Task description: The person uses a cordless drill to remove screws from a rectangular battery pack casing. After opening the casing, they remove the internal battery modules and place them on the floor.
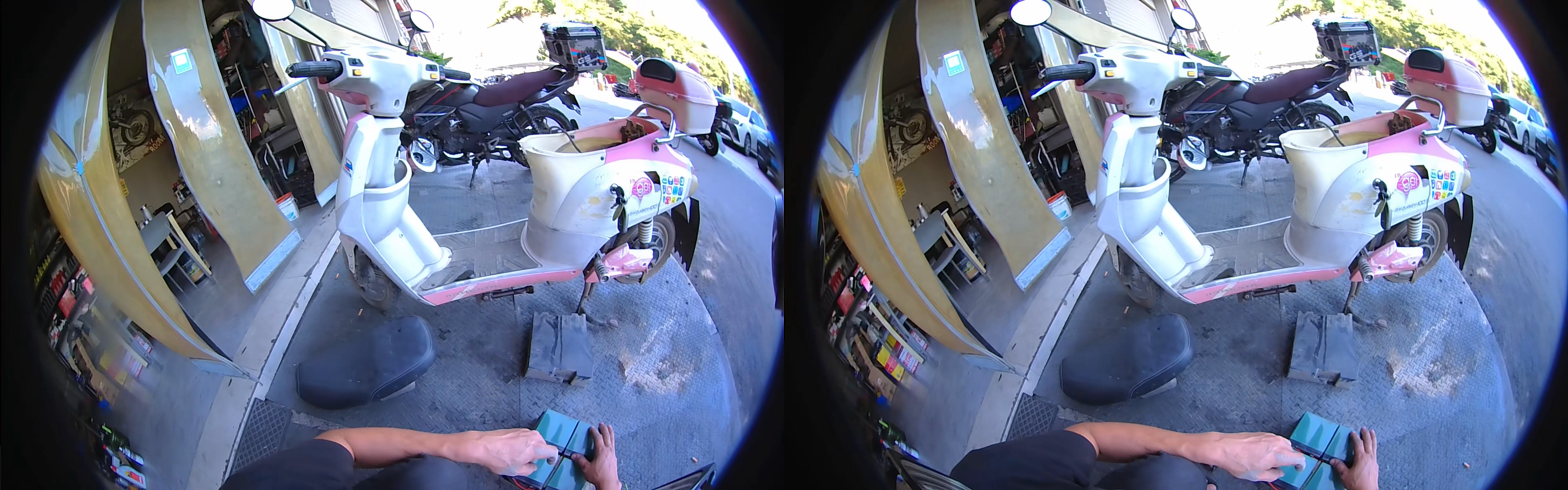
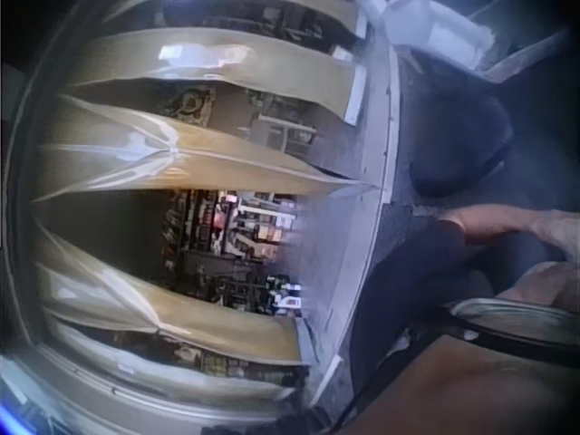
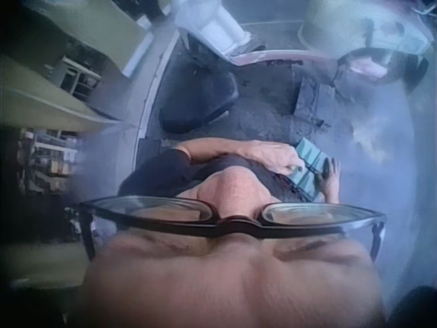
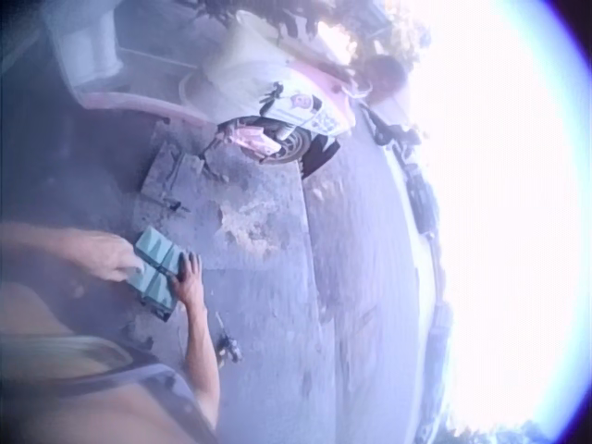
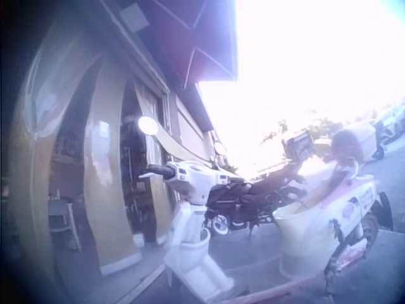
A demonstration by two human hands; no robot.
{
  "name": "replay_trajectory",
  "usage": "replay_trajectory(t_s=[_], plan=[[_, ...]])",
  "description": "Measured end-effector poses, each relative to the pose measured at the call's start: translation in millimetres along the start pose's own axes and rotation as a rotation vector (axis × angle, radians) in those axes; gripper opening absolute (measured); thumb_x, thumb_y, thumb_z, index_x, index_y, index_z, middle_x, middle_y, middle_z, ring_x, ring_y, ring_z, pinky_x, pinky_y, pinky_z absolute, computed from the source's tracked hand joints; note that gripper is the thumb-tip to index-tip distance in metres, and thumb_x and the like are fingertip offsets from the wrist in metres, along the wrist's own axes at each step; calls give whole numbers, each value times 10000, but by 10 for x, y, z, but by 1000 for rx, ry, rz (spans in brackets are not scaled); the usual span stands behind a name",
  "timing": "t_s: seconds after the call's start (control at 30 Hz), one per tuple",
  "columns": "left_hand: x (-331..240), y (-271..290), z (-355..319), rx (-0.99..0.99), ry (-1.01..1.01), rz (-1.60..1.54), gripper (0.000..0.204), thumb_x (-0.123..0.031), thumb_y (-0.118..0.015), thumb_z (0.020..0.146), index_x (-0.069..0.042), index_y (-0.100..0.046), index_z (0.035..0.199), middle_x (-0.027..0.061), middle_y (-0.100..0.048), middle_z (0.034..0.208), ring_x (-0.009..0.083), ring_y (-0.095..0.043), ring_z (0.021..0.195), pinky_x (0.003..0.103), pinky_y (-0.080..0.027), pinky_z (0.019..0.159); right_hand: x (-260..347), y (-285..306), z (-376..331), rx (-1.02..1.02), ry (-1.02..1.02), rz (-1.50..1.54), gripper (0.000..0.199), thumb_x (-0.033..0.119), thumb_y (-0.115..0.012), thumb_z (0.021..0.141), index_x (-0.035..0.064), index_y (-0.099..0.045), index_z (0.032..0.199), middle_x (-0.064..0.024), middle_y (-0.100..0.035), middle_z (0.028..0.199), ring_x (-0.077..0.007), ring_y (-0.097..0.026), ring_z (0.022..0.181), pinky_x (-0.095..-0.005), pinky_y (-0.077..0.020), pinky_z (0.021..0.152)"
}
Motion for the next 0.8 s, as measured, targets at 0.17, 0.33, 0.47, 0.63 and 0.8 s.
replay_trajectory(t_s=[0.17,0.33,0.47,0.63,0.8], plan=[[168,-143,31,12,32,-33,333,-92,-720,924,10,-664,1236,240,-694,1105,427,-659,1167,510,-515,1038,-128,-80,10,71,-51,64,848,235,-867,906,31,-492,1639,-294,-365,1745,-532,-308,1612,-580,-329,1319],[199,-167,46,-12,1,49,377,-115,-728,938,9,-636,1281,213,-658,1177,404,-638,1171,494,-512,1050,-85,-52,25,55,-59,84,844,247,-874,903,23,-501,1625,-290,-377,1737,-536,-344,1590,-580,-348,1307],[44,113,-27,-170,2,104,392,-144,-735,955,6,-622,1299,211,-652,1192,395,-632,1173,490,-513,1066,-278,-158,18,87,-21,28,874,308,-871,913,26,-486,1644,-276,-369,1747,-531,-365,1579,-579,-385,1285],[-433,1538,-330,-463,92,399,545,-221,-742,1016,12,-570,1477,264,-651,1376,425,-646,1291,503,-519,1156,-821,-517,-23,175,-13,-35,858,438,-821,960,111,-485,1680,-280,-338,1769,-554,-454,1517,-614,-466,1216],[-1647,3873,-1058,-983,427,988,568,-236,-801,971,2,-604,1447,261,-671,1288,455,-672,1202,524,-552,1055,-659,-303,-483,173,-173,-83,817,457,-643,1094,-11,-364,1702,-300,-565,1606,-520,-469,1516,-521,-422,1251]])
Point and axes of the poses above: each hand's wrist, its own z-axis towards the middle knuckle, its own y-axis out of the back of the hand, x = y × z, the point moved 4 cm from there along z, towards the middle knuckle
